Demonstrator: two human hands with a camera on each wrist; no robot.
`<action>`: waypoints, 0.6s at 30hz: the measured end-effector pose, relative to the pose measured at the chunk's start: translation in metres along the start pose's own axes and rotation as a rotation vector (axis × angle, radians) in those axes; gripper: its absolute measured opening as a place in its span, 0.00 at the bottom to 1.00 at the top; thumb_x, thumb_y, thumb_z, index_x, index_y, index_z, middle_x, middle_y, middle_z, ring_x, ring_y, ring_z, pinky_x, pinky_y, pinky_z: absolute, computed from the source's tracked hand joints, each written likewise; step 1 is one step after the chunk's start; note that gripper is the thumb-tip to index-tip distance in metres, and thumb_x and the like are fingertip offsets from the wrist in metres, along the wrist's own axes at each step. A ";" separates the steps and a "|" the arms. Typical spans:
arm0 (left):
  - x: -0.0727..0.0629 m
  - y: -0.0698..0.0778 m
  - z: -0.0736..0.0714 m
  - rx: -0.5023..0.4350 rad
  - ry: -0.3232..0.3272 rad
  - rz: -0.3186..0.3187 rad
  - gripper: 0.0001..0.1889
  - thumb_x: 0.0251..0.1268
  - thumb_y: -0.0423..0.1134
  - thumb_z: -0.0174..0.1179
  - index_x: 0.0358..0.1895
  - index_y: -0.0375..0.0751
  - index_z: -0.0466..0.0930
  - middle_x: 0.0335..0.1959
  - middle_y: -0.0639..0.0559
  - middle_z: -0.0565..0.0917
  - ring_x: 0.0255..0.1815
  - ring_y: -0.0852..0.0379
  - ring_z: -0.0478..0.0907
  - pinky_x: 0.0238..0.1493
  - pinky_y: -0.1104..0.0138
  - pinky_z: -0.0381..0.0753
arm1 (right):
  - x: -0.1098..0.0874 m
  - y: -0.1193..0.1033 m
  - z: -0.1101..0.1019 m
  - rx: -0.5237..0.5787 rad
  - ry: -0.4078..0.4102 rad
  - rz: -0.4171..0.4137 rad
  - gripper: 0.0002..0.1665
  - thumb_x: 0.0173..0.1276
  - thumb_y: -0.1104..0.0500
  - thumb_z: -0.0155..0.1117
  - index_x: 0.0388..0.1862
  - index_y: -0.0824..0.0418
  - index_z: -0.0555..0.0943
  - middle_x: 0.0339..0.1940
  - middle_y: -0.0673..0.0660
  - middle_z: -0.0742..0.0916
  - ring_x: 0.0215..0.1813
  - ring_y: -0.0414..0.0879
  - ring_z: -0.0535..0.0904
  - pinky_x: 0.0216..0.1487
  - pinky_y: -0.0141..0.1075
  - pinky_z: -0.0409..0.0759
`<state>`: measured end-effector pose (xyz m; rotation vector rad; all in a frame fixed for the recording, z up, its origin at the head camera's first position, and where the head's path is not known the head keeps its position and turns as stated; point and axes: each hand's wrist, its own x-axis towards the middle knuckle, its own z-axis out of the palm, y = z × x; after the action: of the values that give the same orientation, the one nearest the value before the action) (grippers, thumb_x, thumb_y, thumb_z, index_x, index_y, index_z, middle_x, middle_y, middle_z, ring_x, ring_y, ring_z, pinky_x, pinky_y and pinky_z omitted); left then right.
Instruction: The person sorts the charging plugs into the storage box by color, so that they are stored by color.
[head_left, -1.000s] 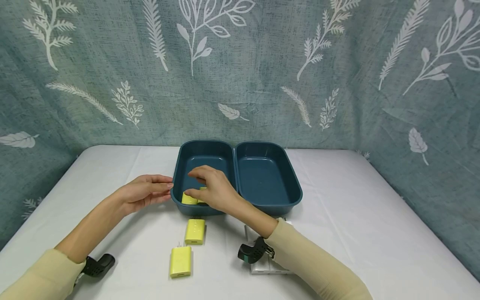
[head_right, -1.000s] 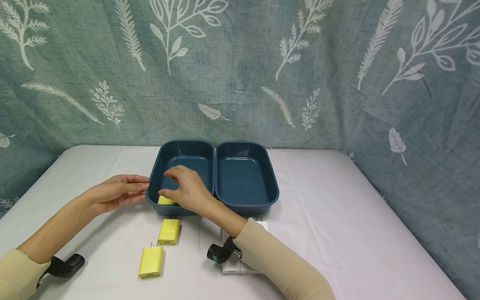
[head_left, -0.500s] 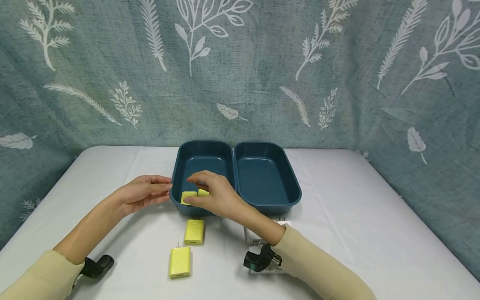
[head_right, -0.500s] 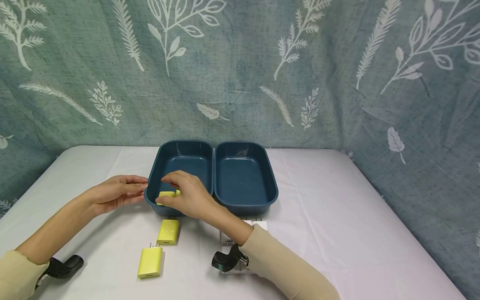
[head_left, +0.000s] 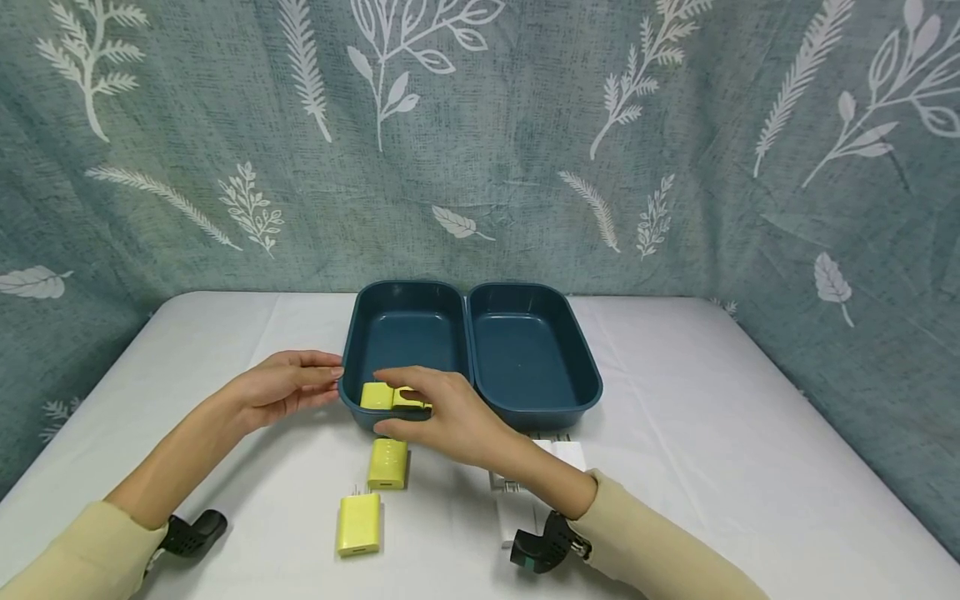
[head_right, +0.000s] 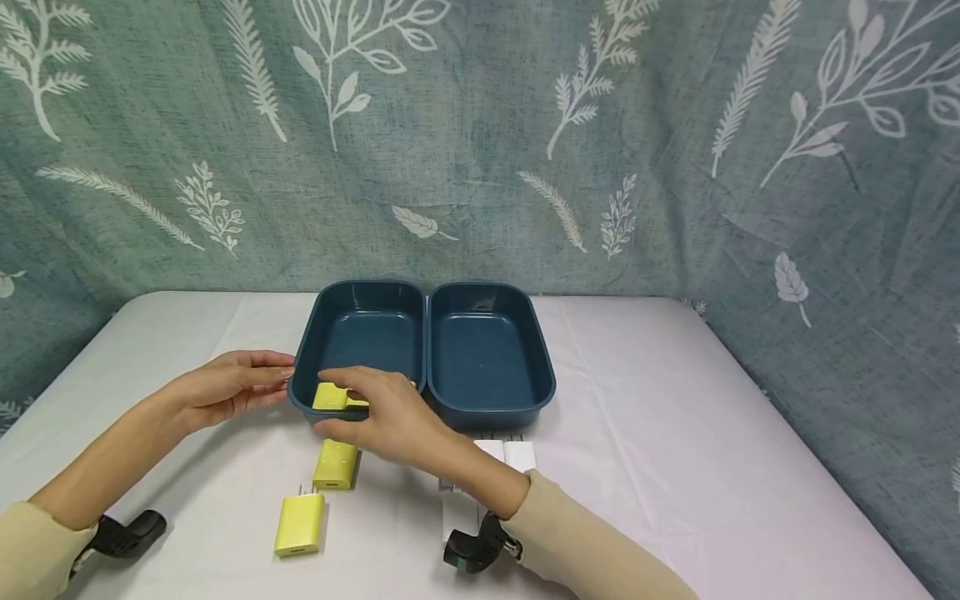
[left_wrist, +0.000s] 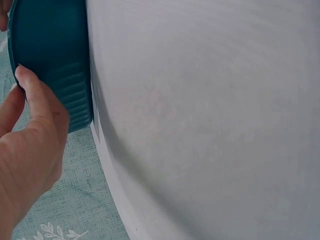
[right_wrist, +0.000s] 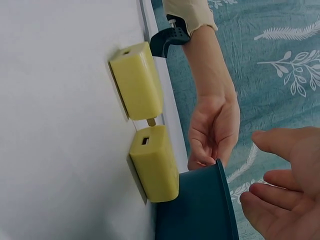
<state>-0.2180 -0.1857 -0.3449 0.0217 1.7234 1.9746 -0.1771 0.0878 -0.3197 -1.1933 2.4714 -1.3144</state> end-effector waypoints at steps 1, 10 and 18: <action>0.000 0.000 0.000 0.001 0.000 0.000 0.26 0.75 0.31 0.55 0.68 0.22 0.57 0.44 0.47 0.82 0.41 0.59 0.84 0.49 0.69 0.84 | -0.002 0.000 0.000 -0.001 -0.007 0.001 0.33 0.66 0.56 0.72 0.69 0.60 0.74 0.66 0.54 0.79 0.66 0.46 0.75 0.63 0.29 0.74; 0.000 0.000 0.000 0.007 0.009 0.003 0.25 0.74 0.31 0.56 0.67 0.21 0.59 0.43 0.48 0.82 0.40 0.59 0.84 0.49 0.68 0.84 | -0.017 -0.005 0.000 -0.085 -0.057 0.007 0.37 0.65 0.52 0.73 0.71 0.58 0.72 0.67 0.49 0.77 0.63 0.45 0.77 0.62 0.30 0.75; 0.000 0.002 0.001 -0.003 -0.002 0.007 0.23 0.75 0.29 0.53 0.66 0.21 0.59 0.42 0.48 0.83 0.40 0.59 0.84 0.49 0.69 0.84 | -0.024 -0.008 0.002 -0.106 -0.082 -0.004 0.36 0.63 0.55 0.74 0.69 0.58 0.74 0.66 0.50 0.79 0.63 0.44 0.77 0.61 0.29 0.76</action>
<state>-0.2182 -0.1846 -0.3429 0.0284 1.7212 1.9811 -0.1551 0.0997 -0.3213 -1.2488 2.5092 -1.1249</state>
